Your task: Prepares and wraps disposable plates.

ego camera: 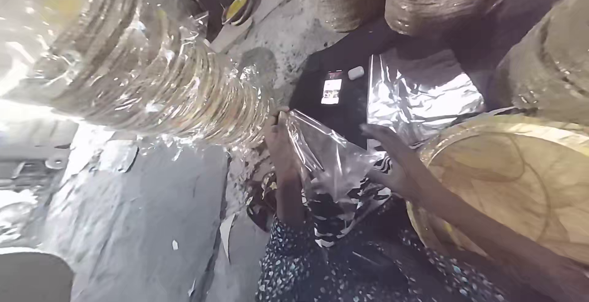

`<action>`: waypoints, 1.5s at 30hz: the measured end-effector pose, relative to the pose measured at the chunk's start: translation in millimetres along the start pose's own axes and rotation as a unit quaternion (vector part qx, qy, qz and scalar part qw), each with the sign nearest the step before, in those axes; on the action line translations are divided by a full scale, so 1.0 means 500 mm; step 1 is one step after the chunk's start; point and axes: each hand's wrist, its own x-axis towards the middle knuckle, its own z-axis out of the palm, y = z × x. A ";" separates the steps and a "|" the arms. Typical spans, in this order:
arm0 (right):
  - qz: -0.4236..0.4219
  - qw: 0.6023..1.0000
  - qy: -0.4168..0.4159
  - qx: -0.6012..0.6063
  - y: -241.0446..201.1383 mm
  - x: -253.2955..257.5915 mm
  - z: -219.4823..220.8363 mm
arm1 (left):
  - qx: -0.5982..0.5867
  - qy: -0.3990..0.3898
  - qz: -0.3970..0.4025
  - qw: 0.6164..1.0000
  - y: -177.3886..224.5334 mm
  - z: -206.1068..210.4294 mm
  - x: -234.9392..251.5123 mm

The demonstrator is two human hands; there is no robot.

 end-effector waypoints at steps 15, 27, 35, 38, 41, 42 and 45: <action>0.021 0.984 0.095 -0.149 -0.082 0.176 -0.054 | 0.260 -0.162 0.186 0.933 0.051 0.079 -0.108; 0.044 0.984 -0.099 -0.139 -0.026 0.165 -0.101 | 0.238 -0.202 0.212 0.926 0.049 -0.029 -0.004; 0.048 0.978 -0.041 -0.198 0.048 0.202 -0.094 | 0.258 0.014 0.146 0.955 0.077 -0.132 0.065; 0.022 0.989 -0.031 -0.144 0.042 0.217 -0.073 | 0.313 -0.018 0.126 0.941 0.080 -0.156 0.064; -0.048 0.997 -0.048 -0.038 0.008 0.222 -0.009 | 0.337 -0.067 0.113 0.932 0.092 -0.144 0.051; -0.076 0.995 -0.060 -0.011 -0.012 0.221 0.017 | 0.342 -0.095 0.107 0.929 0.098 -0.131 0.044; -0.155 0.986 -0.058 0.008 -0.082 0.223 0.083 | 0.349 -0.186 0.072 0.916 0.105 -0.088 0.037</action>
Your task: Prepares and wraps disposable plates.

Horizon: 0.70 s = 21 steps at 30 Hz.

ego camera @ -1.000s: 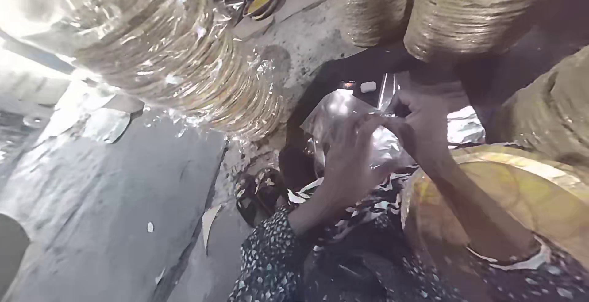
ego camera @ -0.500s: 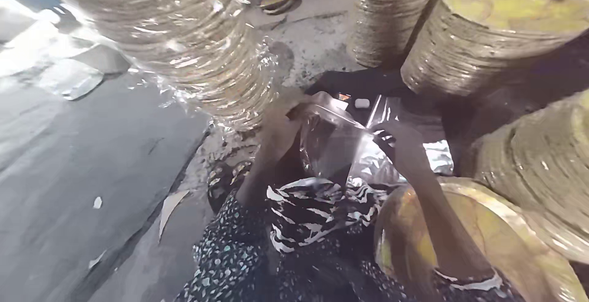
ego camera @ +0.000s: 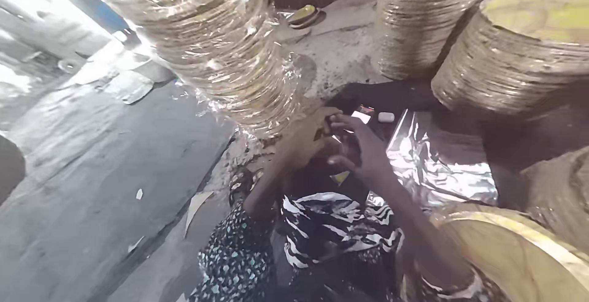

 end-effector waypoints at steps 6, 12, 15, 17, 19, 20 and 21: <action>0.052 0.996 0.068 -0.026 -0.010 0.018 -0.022 | -0.005 0.032 0.024 0.999 -0.014 0.008 0.002; 0.084 0.989 0.114 -0.035 0.003 0.007 -0.076 | -0.014 0.118 0.090 0.989 -0.013 0.107 -0.046; 0.102 0.987 0.119 -0.047 -0.008 0.012 -0.082 | -0.001 0.174 0.043 0.984 0.004 0.147 -0.042; 0.107 0.985 0.129 -0.025 -0.006 0.013 -0.088 | 0.014 0.212 0.030 0.977 -0.009 0.172 -0.024; 0.100 0.985 0.136 0.017 0.003 0.006 -0.099 | 0.011 0.201 0.021 0.979 -0.037 0.188 -0.009; 0.100 0.985 0.137 0.035 0.003 0.005 -0.108 | 0.003 0.188 0.018 0.982 -0.048 0.188 -0.001; 0.111 0.983 0.135 0.048 0.000 0.003 -0.119 | -0.007 0.174 0.015 0.985 -0.058 0.188 0.004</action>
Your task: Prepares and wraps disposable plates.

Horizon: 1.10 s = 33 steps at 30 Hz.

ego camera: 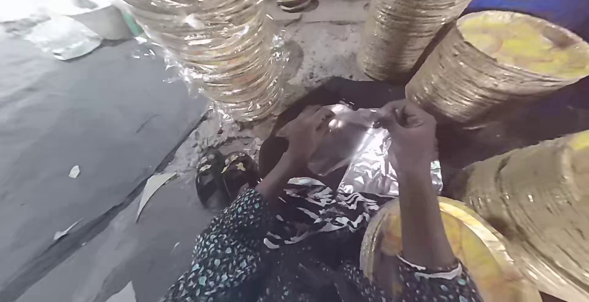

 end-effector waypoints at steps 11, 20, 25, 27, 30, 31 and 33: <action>0.028 0.994 0.065 -0.088 0.024 0.041 -0.040 | -0.158 -0.096 0.017 0.983 0.005 -0.061 0.027; 0.045 0.997 0.057 -0.002 0.047 0.036 -0.027 | -0.129 -0.070 0.101 0.984 -0.040 -0.085 0.019; 0.035 0.998 0.045 -0.020 0.050 0.035 -0.052 | -0.092 -0.072 0.025 0.993 -0.035 -0.114 0.020; 0.048 0.997 0.056 -0.025 0.047 0.033 -0.049 | -0.119 -0.052 0.023 0.991 -0.036 -0.116 0.019; 0.073 0.995 0.066 -0.022 0.038 0.029 -0.042 | -0.130 -0.036 0.045 0.990 -0.043 -0.113 0.018; 0.076 0.994 0.068 -0.025 0.038 0.028 -0.041 | -0.129 -0.034 0.043 0.990 -0.043 -0.113 0.017; 0.065 0.995 0.066 -0.021 0.047 0.027 -0.041 | -0.126 -0.020 0.052 0.991 -0.041 -0.111 0.017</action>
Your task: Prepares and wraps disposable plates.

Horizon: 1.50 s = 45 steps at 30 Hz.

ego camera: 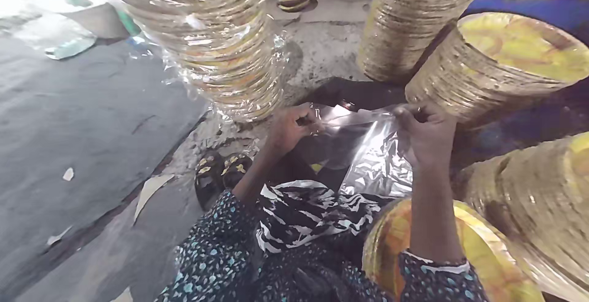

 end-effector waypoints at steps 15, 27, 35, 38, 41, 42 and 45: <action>0.044 0.997 -0.022 -0.066 0.003 -0.024 0.010 | 0.132 0.095 0.003 0.987 -0.035 -0.069 0.025; 0.128 0.968 0.015 0.216 -0.015 -0.059 0.090 | 0.159 0.179 0.007 0.971 0.063 0.045 -0.042; 0.092 0.979 -0.126 0.133 -0.034 -0.198 0.149 | -0.036 0.116 -0.036 0.992 0.056 0.145 -0.186; 0.085 0.978 -0.177 0.069 -0.016 -0.199 0.136 | -0.104 0.082 -0.021 0.991 0.022 0.102 -0.229; 0.070 0.962 -0.260 0.042 0.000 -0.197 0.118 | -0.096 0.124 -0.087 0.984 0.016 0.061 -0.237; 0.049 0.960 -0.277 0.005 0.003 -0.195 0.111 | -0.087 0.141 -0.101 0.981 0.013 0.048 -0.236; -0.023 0.950 -0.270 -0.153 -0.008 -0.194 0.104 | -0.111 0.165 -0.115 0.973 0.023 0.042 -0.227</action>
